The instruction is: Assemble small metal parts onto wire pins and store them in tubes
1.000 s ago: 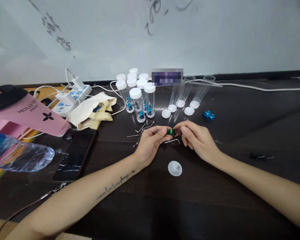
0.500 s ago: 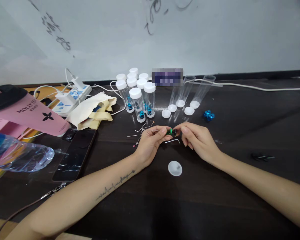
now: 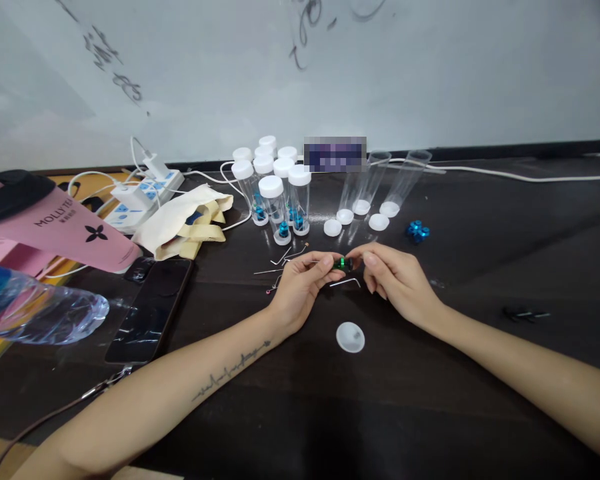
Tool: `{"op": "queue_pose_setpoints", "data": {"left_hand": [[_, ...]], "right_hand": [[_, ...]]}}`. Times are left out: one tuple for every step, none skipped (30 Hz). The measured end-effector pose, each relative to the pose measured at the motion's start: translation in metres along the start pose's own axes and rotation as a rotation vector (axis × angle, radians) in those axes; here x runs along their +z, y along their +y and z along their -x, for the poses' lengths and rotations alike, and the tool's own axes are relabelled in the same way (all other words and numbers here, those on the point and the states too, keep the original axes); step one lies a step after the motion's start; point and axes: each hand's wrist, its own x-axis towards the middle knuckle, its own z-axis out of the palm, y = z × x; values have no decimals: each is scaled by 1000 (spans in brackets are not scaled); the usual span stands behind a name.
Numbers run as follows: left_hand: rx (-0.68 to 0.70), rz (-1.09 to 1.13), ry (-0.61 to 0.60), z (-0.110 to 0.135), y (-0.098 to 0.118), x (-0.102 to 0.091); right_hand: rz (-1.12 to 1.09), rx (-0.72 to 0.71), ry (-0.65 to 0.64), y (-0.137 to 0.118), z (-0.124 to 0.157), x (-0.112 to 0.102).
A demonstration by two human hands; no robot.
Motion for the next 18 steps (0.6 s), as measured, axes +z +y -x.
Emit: {"op": "queue_pose_setpoints", "data": {"left_hand": [[-1, 1, 4, 0, 0, 0], [-1, 3, 9, 0, 0, 0], [0, 4, 11, 0, 0, 1], [1, 4, 11, 0, 0, 1], [3, 3, 10, 0, 0, 1], [4, 3, 8, 0, 0, 1], [2, 3, 8, 0, 0, 1], [1, 4, 8, 0, 0, 1], [-2, 7, 8, -1, 0, 0], [-2, 9, 7, -1, 0, 0], [-2, 11, 4, -1, -1, 0], [-2, 11, 2, -1, -1, 0], [-2, 11, 1, -1, 0, 0], [-4, 11, 2, 0, 0, 0], [-7, 12, 6, 0, 0, 0], [-10, 13, 10, 0, 0, 0], [-12, 16, 13, 0, 1, 1], [-12, 18, 13, 0, 1, 1]], "right_hand": [[2, -5, -1, 0, 0, 0], [5, -7, -1, 0, 0, 0], [7, -7, 0, 0, 0, 0], [6, -5, 4, 0, 0, 0], [3, -3, 10, 0, 0, 0], [0, -2, 16, 0, 0, 1], [-2, -3, 20, 0, 0, 1], [-2, -5, 19, 0, 0, 1], [0, -6, 16, 0, 0, 1], [2, -5, 13, 0, 0, 1], [2, -1, 11, 0, 0, 1], [1, 3, 13, 0, 0, 1], [0, 6, 16, 0, 0, 0], [-1, 5, 17, 0, 0, 0], [-4, 1, 17, 0, 0, 0], [-8, -5, 15, 0, 0, 0], [-15, -10, 16, 0, 0, 0], [-23, -12, 19, 0, 1, 0]]}}
